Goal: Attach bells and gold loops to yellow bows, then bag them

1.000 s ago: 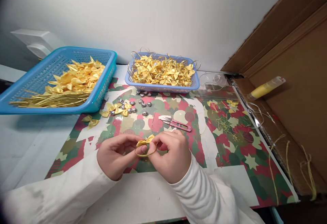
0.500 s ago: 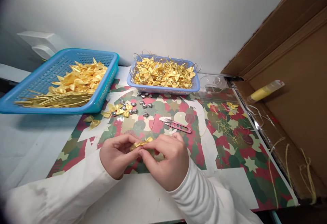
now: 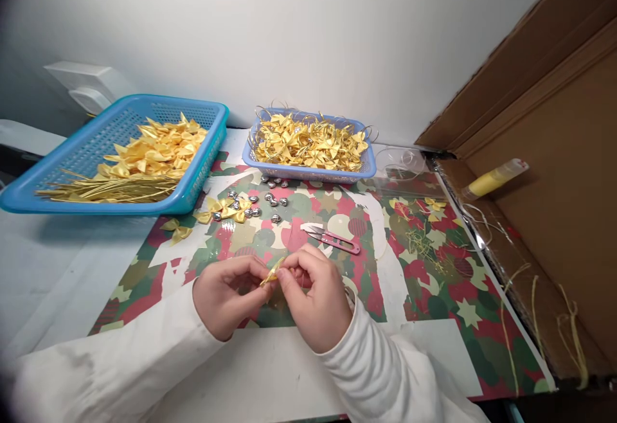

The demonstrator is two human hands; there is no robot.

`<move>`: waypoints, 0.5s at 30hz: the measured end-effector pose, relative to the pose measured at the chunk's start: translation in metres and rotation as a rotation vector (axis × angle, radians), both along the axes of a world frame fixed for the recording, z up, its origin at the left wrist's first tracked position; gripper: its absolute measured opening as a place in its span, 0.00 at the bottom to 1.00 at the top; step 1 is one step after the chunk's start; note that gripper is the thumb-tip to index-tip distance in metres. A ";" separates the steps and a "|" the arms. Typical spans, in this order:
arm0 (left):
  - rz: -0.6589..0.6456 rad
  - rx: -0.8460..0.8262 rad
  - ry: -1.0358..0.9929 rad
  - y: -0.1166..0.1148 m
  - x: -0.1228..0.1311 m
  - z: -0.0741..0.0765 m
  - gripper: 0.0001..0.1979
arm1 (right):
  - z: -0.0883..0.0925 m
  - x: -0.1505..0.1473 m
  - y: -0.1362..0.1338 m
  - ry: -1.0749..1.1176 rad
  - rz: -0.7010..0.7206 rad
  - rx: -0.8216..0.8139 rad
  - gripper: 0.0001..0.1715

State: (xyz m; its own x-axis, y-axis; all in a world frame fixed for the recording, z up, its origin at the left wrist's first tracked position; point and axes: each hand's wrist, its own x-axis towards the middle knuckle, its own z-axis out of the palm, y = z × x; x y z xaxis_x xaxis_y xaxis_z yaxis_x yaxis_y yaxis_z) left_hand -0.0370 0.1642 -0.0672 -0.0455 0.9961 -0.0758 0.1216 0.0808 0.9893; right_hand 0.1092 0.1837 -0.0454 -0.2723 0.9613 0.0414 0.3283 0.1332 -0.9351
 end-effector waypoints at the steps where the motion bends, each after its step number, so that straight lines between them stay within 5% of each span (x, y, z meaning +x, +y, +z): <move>1: 0.018 -0.009 -0.022 0.001 0.000 -0.002 0.05 | 0.001 0.001 0.000 0.048 0.034 -0.028 0.09; 6: 0.072 -0.056 -0.093 0.005 -0.002 -0.006 0.04 | 0.009 0.013 0.005 0.247 0.220 -0.094 0.12; 15: 0.018 0.088 0.059 0.012 -0.011 0.001 0.02 | 0.015 0.021 0.008 0.422 0.196 -0.080 0.14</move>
State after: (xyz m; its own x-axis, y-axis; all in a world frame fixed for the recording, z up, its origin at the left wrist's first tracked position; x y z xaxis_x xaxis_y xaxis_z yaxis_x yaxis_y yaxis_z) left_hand -0.0479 0.1766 -0.0659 -0.0655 0.9977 0.0151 0.1788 -0.0032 0.9839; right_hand 0.1303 0.1918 -0.0301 -0.4244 0.8981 0.1157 -0.1068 0.0773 -0.9913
